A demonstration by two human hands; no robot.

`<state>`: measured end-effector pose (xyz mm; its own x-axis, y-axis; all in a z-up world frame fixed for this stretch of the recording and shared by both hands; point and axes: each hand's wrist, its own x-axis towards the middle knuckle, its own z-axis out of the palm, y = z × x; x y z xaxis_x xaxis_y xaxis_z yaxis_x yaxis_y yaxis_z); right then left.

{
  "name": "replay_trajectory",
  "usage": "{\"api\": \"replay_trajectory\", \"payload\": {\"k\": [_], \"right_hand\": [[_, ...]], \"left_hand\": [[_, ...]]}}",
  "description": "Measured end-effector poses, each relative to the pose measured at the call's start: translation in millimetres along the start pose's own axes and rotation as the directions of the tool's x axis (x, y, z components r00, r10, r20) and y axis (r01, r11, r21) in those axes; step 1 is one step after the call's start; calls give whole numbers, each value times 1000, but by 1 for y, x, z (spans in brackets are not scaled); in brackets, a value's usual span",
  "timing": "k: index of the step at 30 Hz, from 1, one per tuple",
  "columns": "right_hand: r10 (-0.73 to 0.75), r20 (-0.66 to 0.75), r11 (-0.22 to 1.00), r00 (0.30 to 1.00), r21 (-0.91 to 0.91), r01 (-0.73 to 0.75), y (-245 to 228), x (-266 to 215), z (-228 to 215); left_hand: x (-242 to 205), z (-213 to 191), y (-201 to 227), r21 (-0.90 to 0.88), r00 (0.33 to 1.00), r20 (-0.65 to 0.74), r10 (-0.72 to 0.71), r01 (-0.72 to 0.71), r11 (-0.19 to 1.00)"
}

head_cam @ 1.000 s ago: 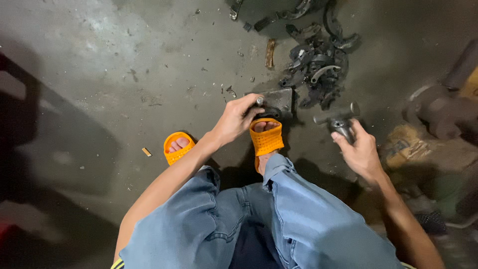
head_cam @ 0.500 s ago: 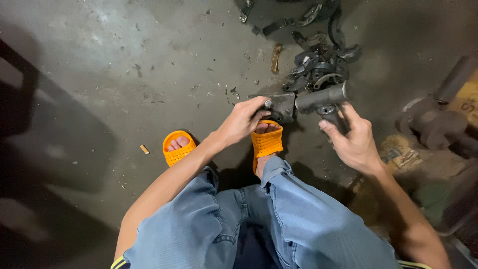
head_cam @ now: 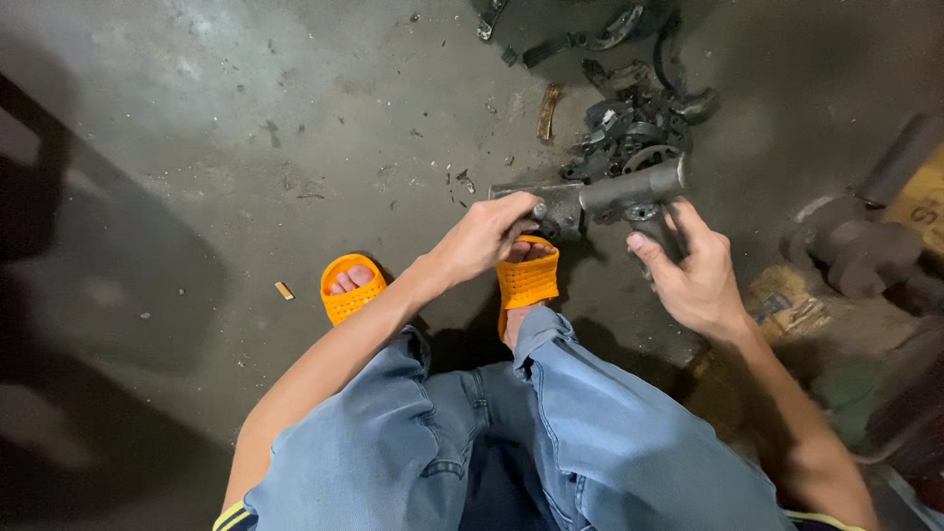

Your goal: The person sits on the floor and repeatedly hammers a small metal piece placed on a block. They pick up the metal piece from a pile, position it, strike it with a hammer, and then place it into a nearby bucket. This process is repeated multiple times.

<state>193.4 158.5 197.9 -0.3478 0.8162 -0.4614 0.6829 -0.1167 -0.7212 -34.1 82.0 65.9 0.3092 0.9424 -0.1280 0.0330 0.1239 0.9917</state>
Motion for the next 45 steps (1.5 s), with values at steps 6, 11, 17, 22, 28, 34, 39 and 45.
{"api": "replay_trajectory", "payload": {"k": [6,11,17,22,28,34,39,45], "right_hand": [[-138,38,973,990,-179,142,-10,-2,-10],[-284,143,927,948,-211,310,-26,11,0],[-406,69,812,911,-431,395,6,-12,-35],[-459,38,826,888,-349,442,0,-25,9],[-421,-85,880,903,-278,384,-6,-32,-5],[-364,99,886,926,-270,377,-57,-5,-2],[-476,-110,870,873,-209,448,-32,-23,-12],[-191,-136,963,972,-217,159,-1,-25,0]], "left_hand": [[-3,-2,-3,94,997,60,39,-44,995],[-10,6,-14,113,998,61,20,-27,993],[-7,12,-20,172,991,127,35,-57,983],[-5,20,-26,323,985,159,63,-112,940],[-6,19,-22,336,980,177,94,-150,930],[0,8,-13,294,982,169,85,-132,947],[-7,14,-13,237,990,63,123,-135,962],[-3,8,-17,40,993,-118,19,-15,999]]}}
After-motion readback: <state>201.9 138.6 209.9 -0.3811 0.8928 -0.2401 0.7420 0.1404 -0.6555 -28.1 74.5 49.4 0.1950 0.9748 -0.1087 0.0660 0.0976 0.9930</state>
